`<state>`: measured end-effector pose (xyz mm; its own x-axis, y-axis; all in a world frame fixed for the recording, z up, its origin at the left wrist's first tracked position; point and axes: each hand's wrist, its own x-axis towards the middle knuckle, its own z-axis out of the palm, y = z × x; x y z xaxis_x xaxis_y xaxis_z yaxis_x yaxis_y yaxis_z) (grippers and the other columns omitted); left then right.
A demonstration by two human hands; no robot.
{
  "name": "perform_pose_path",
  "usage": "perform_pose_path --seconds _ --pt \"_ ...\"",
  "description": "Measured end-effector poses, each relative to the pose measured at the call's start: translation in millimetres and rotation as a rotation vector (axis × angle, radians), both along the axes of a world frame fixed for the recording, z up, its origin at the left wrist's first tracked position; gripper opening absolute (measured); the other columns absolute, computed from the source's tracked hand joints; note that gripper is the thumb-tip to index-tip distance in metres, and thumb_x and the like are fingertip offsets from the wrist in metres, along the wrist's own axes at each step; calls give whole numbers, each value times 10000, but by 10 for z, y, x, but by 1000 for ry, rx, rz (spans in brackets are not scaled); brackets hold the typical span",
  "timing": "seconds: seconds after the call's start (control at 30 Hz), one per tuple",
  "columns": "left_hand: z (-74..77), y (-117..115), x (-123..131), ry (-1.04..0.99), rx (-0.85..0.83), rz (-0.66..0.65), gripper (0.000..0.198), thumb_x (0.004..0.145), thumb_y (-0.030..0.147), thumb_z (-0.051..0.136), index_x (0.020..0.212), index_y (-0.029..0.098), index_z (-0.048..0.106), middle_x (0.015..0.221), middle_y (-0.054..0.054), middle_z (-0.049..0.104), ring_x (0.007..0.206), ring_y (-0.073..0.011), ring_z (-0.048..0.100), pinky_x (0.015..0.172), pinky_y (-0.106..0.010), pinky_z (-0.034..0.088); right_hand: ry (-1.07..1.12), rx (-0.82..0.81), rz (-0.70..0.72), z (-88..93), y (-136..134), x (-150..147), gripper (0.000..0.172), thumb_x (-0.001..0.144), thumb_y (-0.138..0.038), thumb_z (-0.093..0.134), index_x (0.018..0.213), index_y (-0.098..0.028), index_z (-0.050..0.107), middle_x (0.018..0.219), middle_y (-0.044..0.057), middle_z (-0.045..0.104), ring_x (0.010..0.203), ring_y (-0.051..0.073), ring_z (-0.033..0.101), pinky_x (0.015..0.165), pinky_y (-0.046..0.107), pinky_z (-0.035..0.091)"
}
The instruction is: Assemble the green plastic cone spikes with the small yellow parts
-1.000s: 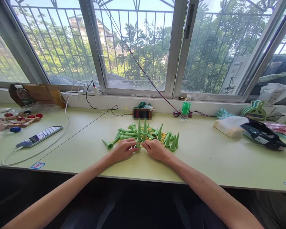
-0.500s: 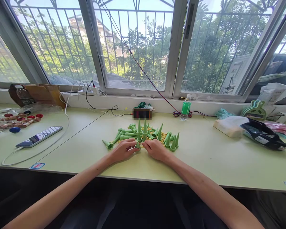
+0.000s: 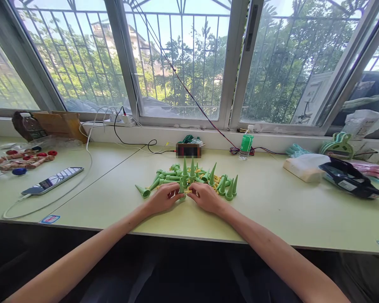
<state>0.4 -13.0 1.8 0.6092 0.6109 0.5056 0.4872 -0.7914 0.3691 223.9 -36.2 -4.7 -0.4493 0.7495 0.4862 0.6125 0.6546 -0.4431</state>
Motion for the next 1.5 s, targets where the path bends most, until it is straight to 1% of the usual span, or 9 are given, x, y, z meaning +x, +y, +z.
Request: perform_pose_path --seconds 0.1,0.27,0.53,0.83,1.13,1.3,1.5 --pt "7 -9 2 9 9 6 300 941 326 568 692 166 521 678 11 519 590 -106 443 565 -235 348 1 5 6 -14 19 2 38 937 -189 637 907 -180 615 801 9 636 722 149 564 672 259 379" --pt "21 -25 3 24 4 7 288 934 322 577 697 166 527 689 10 533 589 -103 442 567 -236 349 3 -3 19 -41 41 9 80 952 -202 618 875 -185 607 807 12 636 731 153 565 679 264 381" --pt "50 -37 -3 48 -19 -32 216 945 306 572 787 166 616 725 4 555 616 -106 465 580 -227 359 -3 -36 4 -28 41 8 138 926 -160 646 807 -184 580 764 -8 605 702 144 544 666 250 366" --pt "31 -21 -20 55 -6 -49 294 958 354 574 738 159 593 731 5 542 618 -102 462 587 -223 354 -19 -48 11 -24 29 14 143 939 -152 620 805 -180 580 769 0 615 699 142 547 669 247 367" --pt "38 -23 -14 44 7 -50 256 947 315 601 745 158 604 730 10 535 626 -99 458 596 -220 345 -63 -43 0 -18 19 17 165 972 -180 576 808 -174 599 781 15 631 707 147 562 679 250 370" --pt "47 -38 -14 46 8 -54 293 955 333 592 723 155 590 721 10 530 615 -97 456 593 -220 345 -78 -31 -1 -11 7 20 192 989 -210 565 803 -175 596 772 17 637 685 142 552 664 248 361" --pt "52 -35 -19 57 6 -54 279 967 357 575 782 156 633 730 7 540 619 -97 466 598 -219 354 -112 -5 -10 -29 21 26 236 1008 -238 540 790 -173 602 765 29 650 682 144 562 658 247 354"
